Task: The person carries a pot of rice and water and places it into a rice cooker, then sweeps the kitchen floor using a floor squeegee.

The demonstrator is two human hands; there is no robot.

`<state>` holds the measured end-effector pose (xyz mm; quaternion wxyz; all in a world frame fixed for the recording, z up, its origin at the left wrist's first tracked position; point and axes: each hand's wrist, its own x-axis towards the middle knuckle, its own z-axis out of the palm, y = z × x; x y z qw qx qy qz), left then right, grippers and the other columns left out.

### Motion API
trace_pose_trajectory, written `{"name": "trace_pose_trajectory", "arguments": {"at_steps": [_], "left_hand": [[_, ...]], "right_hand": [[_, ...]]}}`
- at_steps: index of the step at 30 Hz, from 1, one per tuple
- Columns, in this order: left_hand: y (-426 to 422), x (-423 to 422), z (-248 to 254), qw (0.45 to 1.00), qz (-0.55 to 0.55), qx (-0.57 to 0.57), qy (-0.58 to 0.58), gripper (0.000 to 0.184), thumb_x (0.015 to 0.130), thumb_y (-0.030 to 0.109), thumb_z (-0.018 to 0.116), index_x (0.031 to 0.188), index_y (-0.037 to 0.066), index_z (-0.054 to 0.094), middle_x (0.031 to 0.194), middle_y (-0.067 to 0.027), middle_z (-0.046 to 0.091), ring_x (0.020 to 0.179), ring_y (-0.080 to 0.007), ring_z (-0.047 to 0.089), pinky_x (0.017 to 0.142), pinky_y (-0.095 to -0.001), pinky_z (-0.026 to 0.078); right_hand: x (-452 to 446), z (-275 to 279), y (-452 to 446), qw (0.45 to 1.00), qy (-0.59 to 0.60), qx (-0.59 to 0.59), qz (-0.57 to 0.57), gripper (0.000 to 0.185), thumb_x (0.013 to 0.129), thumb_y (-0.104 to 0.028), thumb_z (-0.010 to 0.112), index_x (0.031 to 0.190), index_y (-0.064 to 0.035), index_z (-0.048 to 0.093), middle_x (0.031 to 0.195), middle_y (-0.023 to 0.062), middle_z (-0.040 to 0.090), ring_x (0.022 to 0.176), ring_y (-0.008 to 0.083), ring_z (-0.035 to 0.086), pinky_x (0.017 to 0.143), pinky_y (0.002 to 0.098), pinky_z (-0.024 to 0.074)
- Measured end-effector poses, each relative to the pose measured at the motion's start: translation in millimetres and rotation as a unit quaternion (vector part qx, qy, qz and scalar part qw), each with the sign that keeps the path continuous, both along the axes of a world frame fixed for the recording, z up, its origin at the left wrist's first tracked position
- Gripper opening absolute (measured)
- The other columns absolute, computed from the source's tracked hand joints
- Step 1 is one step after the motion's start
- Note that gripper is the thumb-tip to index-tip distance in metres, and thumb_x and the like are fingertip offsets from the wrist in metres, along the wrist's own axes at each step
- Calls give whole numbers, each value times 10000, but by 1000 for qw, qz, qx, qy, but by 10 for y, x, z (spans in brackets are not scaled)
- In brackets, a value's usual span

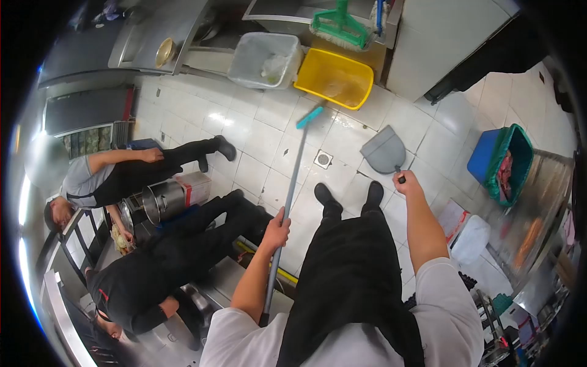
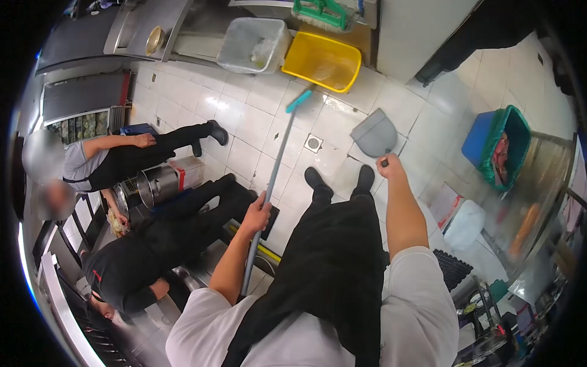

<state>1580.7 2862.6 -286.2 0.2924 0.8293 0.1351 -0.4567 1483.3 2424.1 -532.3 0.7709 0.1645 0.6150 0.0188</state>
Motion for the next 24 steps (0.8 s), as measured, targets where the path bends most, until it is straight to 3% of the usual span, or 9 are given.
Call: {"name": "trace_pose_trajectory", "arguments": {"at_steps": [5, 9, 12, 13, 14, 17, 21, 23, 24], "left_hand": [[-478, 496, -563, 994, -60, 31, -83, 639, 937, 206, 495, 1512, 42, 273, 735, -203, 648, 506, -293, 624, 493, -407, 538], [-712, 20, -637, 981, -173, 70, -46, 628, 937, 185, 465, 1510, 39, 253, 839, -289, 677, 564, -354, 673, 568, -451, 582], [-632, -665, -426, 973, -226, 53, -11, 664, 948, 218, 492, 1526, 49, 210, 828, -316, 665, 546, -388, 657, 635, -493, 577], [-507, -907, -469, 963, -263, 48, -32, 660, 950, 218, 494, 1531, 76, 216, 812, -314, 664, 607, -416, 665, 680, -520, 563], [-710, -937, -52, 969, -237, 60, 33, 641, 957, 228, 505, 1532, 108, 249, 893, -331, 663, 801, -454, 678, 799, -535, 536], [-511, -1230, 297, 974, -228, -1, -6, 616, 965, 244, 516, 1529, 148, 287, 1003, -335, 654, 985, -468, 644, 914, -510, 496], [-100, -1414, 610, 977, -190, -38, -87, 613, 978, 283, 525, 1533, 159, 298, 1057, -336, 642, 1003, -426, 662, 892, -439, 502], [-155, -1234, 886, 990, -126, 61, -4, 612, 979, 280, 529, 1535, 164, 301, 1074, -314, 657, 1013, -429, 658, 913, -427, 493], [28, -1263, 680, 985, -136, 61, -82, 616, 978, 275, 534, 1537, 167, 301, 934, -227, 699, 799, -347, 694, 747, -415, 544]], "right_hand": [[387, 15, 6, 1000, 3, -13, -2, 107, 826, 44, 481, 804, -21, 399, 672, 60, 428, 511, 169, 460, 410, 238, 433], [904, 411, 24, 993, 110, -50, 4, 70, 873, -17, 499, 848, -43, 439, 704, 77, 465, 525, 180, 485, 418, 247, 456], [1073, 226, 92, 991, 125, -37, 31, 49, 890, -30, 490, 894, -53, 447, 738, 88, 488, 533, 181, 503, 434, 257, 478], [1100, 247, 130, 991, 122, -36, 35, 49, 890, -30, 490, 894, -53, 447, 738, 88, 488, 533, 181, 503, 434, 257, 478], [1126, 288, 182, 991, 114, -51, 57, 53, 891, -27, 481, 910, -56, 441, 740, 88, 482, 528, 178, 499, 433, 258, 479], [1117, 369, 277, 988, 97, -72, 91, 73, 887, -18, 470, 932, -57, 428, 742, 83, 469, 523, 171, 493, 426, 255, 476], [969, 312, 346, 988, 88, -74, 106, 83, 876, -13, 463, 922, -30, 396, 700, 68, 436, 513, 153, 482, 405, 238, 457], [891, 277, 363, 988, 53, -50, 137, 81, 870, -1, 459, 909, -14, 389, 677, 62, 426, 505, 147, 476, 399, 225, 448], [915, 258, 379, 988, 17, -25, 151, 81, 864, 12, 455, 896, 1, 382, 654, 56, 416, 497, 142, 470, 393, 212, 439]]}}
